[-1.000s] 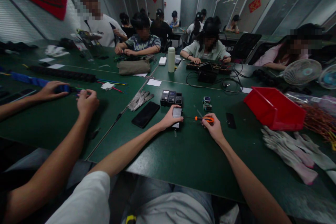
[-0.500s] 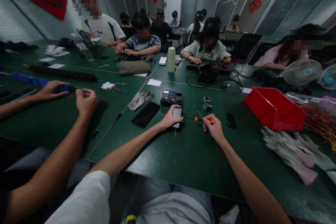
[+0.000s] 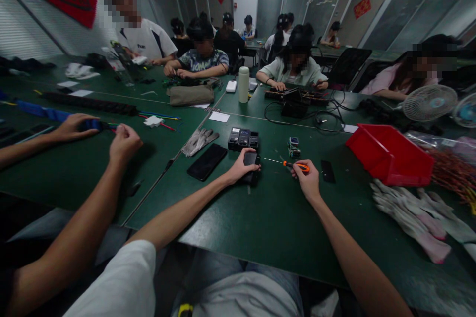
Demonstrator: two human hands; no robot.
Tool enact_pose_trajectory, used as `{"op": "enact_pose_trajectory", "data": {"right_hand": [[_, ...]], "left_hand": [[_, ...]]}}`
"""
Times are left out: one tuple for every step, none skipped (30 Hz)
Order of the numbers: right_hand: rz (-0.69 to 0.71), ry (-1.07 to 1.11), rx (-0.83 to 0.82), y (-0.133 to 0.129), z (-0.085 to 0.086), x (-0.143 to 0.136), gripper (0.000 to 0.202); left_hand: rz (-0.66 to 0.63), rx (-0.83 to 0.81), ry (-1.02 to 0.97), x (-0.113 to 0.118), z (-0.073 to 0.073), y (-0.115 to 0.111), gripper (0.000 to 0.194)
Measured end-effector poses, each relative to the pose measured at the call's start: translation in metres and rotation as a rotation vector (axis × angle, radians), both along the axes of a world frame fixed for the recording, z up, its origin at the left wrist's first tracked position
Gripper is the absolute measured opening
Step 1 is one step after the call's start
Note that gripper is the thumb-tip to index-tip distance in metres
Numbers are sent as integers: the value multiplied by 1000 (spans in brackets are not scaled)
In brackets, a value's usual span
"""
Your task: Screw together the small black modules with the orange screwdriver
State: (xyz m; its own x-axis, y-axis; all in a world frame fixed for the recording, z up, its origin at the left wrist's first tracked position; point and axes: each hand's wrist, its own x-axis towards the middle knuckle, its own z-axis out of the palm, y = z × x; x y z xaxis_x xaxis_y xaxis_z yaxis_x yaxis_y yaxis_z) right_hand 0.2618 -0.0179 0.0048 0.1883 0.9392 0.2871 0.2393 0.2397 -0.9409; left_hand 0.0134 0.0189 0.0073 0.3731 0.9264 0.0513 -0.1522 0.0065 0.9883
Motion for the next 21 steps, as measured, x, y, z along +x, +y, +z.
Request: {"op": "enact_pose_trajectory", "data": {"right_hand": [[-5, -48, 13, 0, 0, 0, 31], [-7, -108, 30, 0, -1, 0, 31], [-5, -175, 51, -1, -1, -1, 29], [2, -244, 70, -1, -1, -2, 27], [15, -307, 82, -2, -1, -2, 24], [37, -362, 85, -2, -1, -3, 22], [65, -407, 83, -3, -1, -3, 20], [90, -445, 81, -3, -2, -4, 17], [115, -477, 78, -3, -2, -3, 16], [135, -506, 77, -3, -2, -3, 14], [149, -530, 80, -3, -2, -3, 13], [159, -553, 84, -3, -2, -2, 12], [166, -572, 88, -3, -2, -2, 11], [171, -590, 90, -3, -2, -2, 11], [177, -607, 90, -2, -3, -2, 10], [183, -623, 88, -2, -3, -2, 10], [189, -638, 84, -2, -3, -2, 10], [194, -651, 82, -3, -3, -3, 10], [198, -661, 80, -3, -3, -3, 11], [200, -671, 78, -3, -3, -3, 11], [200, -678, 78, -3, -3, -4, 12]], "left_hand": [[18, 23, 16, 0, 0, 0, 62], [46, 57, 35, -1, 0, 0, 59], [78, 95, 52, -1, 0, 1, 55], [106, 132, 60, -1, 1, 1, 51], [123, 163, 57, -1, 1, 1, 47], [127, 183, 44, -1, 2, 0, 45], [124, 196, 26, -1, 3, 0, 43], [119, 204, 8, 0, 3, 0, 41], [114, 208, -9, 0, 4, -1, 40], [112, 213, -22, 1, 5, -1, 39], [113, 223, -33, 1, 6, -2, 38], [115, 237, -41, 2, 7, -3, 36], [117, 255, -48, 2, 8, -3, 34], [116, 276, -54, 2, 9, -4, 33], [112, 296, -60, 3, 10, -5, 32], [106, 314, -64, 3, 12, -7, 32], [98, 328, -69, 4, 13, -8, 32], [90, 340, -73, 4, 14, -9, 32], [78, 348, -76, 5, 14, -10, 32], [64, 355, -78, 5, 14, -10, 32], [51, 361, -80, 6, 13, -10, 32]]}}
